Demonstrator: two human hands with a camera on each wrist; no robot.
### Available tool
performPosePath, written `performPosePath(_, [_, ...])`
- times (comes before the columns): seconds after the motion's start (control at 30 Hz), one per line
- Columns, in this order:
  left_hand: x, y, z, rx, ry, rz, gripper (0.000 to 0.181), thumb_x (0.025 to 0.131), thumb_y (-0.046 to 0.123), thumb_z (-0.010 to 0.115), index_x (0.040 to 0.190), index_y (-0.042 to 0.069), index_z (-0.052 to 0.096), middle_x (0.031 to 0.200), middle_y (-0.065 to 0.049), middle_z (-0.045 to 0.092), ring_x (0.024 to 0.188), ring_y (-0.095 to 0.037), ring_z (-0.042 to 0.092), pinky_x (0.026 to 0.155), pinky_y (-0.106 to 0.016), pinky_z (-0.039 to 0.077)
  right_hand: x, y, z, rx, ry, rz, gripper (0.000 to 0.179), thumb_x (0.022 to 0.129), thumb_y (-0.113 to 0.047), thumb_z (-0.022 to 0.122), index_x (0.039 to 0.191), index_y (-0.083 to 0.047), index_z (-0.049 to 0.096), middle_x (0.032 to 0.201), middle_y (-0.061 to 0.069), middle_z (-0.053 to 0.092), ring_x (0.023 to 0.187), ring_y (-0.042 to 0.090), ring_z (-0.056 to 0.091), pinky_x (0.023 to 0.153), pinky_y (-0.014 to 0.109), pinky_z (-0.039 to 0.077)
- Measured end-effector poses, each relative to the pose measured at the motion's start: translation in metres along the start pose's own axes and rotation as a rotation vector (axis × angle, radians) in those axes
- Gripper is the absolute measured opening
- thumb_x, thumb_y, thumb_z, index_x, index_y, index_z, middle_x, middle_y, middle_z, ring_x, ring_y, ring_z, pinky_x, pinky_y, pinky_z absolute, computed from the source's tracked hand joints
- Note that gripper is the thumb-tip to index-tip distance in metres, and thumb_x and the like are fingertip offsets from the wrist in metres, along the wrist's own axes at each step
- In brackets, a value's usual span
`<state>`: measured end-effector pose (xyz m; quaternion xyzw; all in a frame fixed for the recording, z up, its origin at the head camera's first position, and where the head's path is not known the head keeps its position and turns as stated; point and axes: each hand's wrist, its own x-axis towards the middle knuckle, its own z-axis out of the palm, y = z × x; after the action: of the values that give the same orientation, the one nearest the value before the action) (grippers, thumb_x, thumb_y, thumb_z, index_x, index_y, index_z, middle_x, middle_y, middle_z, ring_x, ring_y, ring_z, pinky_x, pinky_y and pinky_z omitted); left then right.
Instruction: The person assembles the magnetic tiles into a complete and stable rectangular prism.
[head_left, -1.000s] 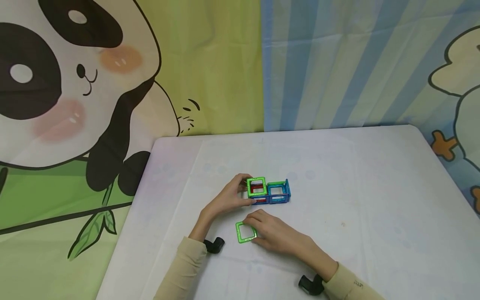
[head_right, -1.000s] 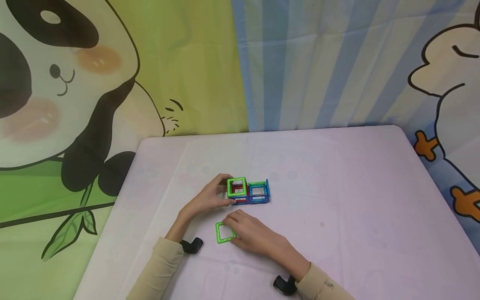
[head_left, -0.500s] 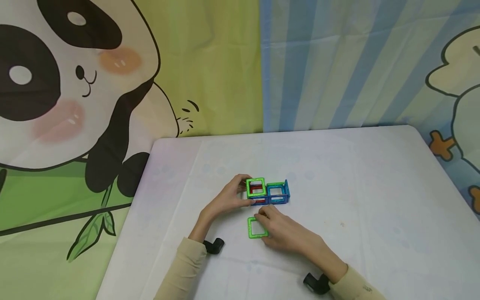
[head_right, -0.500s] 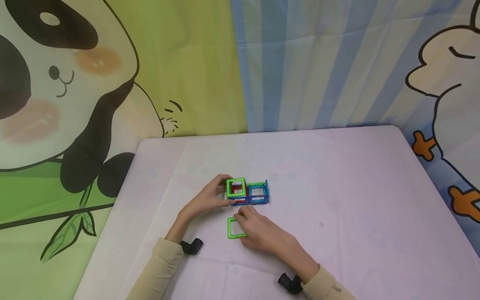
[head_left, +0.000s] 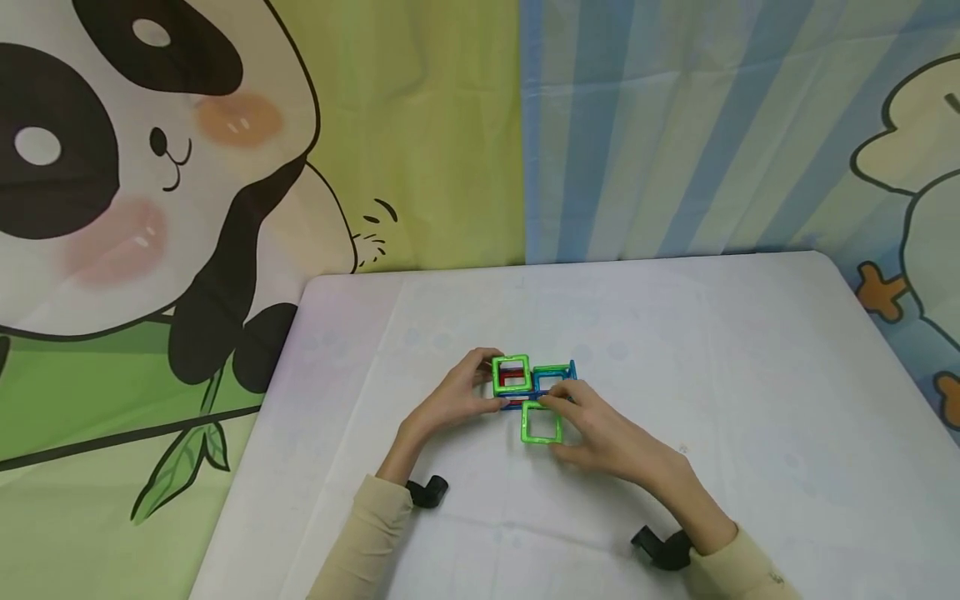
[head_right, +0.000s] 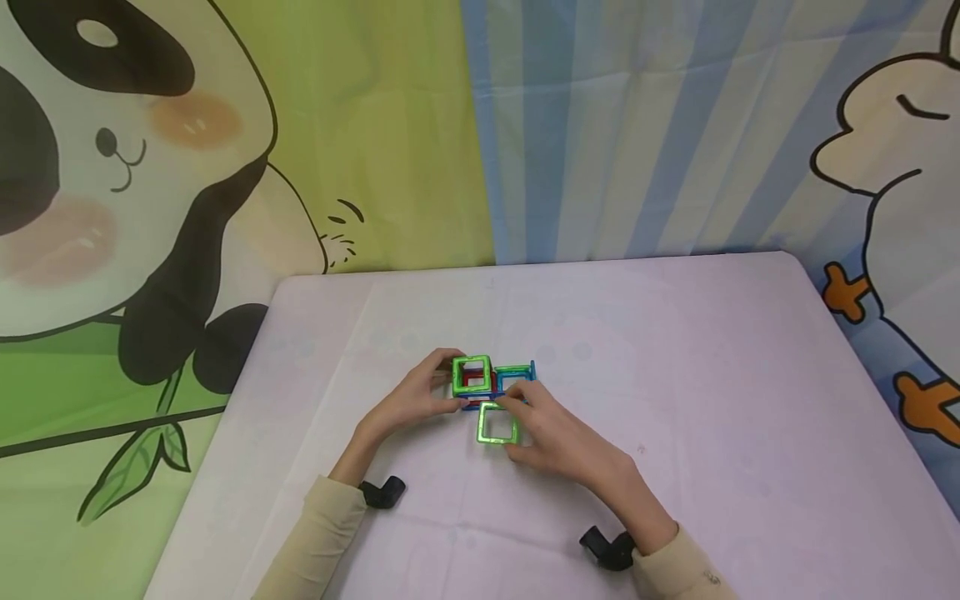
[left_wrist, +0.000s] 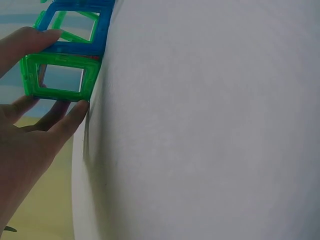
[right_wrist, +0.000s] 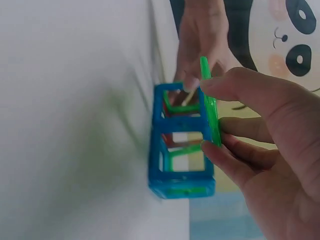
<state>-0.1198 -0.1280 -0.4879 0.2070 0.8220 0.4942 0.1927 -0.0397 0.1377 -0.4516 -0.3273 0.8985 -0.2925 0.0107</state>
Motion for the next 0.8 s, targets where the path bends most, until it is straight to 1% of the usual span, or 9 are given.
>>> performPosePath(0.17, [0.0, 0.0, 0.0, 0.011, 0.001, -0.011, 0.075, 0.084, 0.002, 0.08, 0.148, 0.003, 0.041, 0.142, -0.016, 0.051, 0.134, -0.03, 0.054, 0.115, -0.037, 0.046, 0.005, 0.01, -0.017, -0.034, 0.032, 0.021, 0.061, 0.081, -0.017, 0.088, 0.133, 0.001, 0.064, 0.127, 0.013, 0.055, 0.113, 0.023, 0.054, 0.086, 0.035, 0.057])
performPosePath(0.33, [0.0, 0.0, -0.001, 0.006, -0.004, -0.013, 0.075, 0.085, 0.002, 0.08, 0.149, 0.004, 0.04, 0.142, -0.016, 0.051, 0.134, -0.031, 0.055, 0.114, -0.038, 0.046, 0.013, 0.022, -0.028, -0.074, 0.062, 0.008, 0.059, 0.079, -0.012, 0.089, 0.131, 0.003, 0.065, 0.126, 0.016, 0.056, 0.11, 0.025, 0.055, 0.085, 0.038, 0.058])
performPosePath(0.4, [0.0, -0.001, -0.001, 0.009, -0.003, -0.012, 0.074, 0.085, 0.003, 0.08, 0.149, 0.004, 0.041, 0.141, -0.016, 0.051, 0.133, -0.03, 0.055, 0.113, -0.039, 0.047, 0.017, 0.026, -0.03, -0.069, 0.06, 0.016, 0.059, 0.079, -0.011, 0.088, 0.132, 0.004, 0.064, 0.126, 0.017, 0.056, 0.11, 0.026, 0.055, 0.086, 0.039, 0.058])
performPosePath(0.57, [0.0, -0.002, 0.0, 0.011, 0.004, -0.01, 0.072, 0.085, 0.003, 0.08, 0.147, 0.006, 0.043, 0.14, -0.014, 0.054, 0.132, -0.028, 0.055, 0.114, -0.039, 0.046, 0.023, 0.033, -0.03, -0.06, 0.023, 0.036, 0.057, 0.082, -0.011, 0.087, 0.132, 0.005, 0.063, 0.127, 0.019, 0.056, 0.114, 0.03, 0.055, 0.09, 0.043, 0.057])
performPosePath(0.8, [0.0, -0.003, 0.001, 0.001, 0.013, 0.0, 0.072, 0.084, 0.002, 0.079, 0.146, 0.007, 0.044, 0.14, -0.012, 0.053, 0.132, -0.026, 0.054, 0.115, -0.039, 0.046, 0.03, 0.038, -0.029, -0.039, 0.005, 0.027, 0.057, 0.082, -0.012, 0.086, 0.132, 0.006, 0.064, 0.129, 0.021, 0.055, 0.116, 0.031, 0.054, 0.093, 0.046, 0.056])
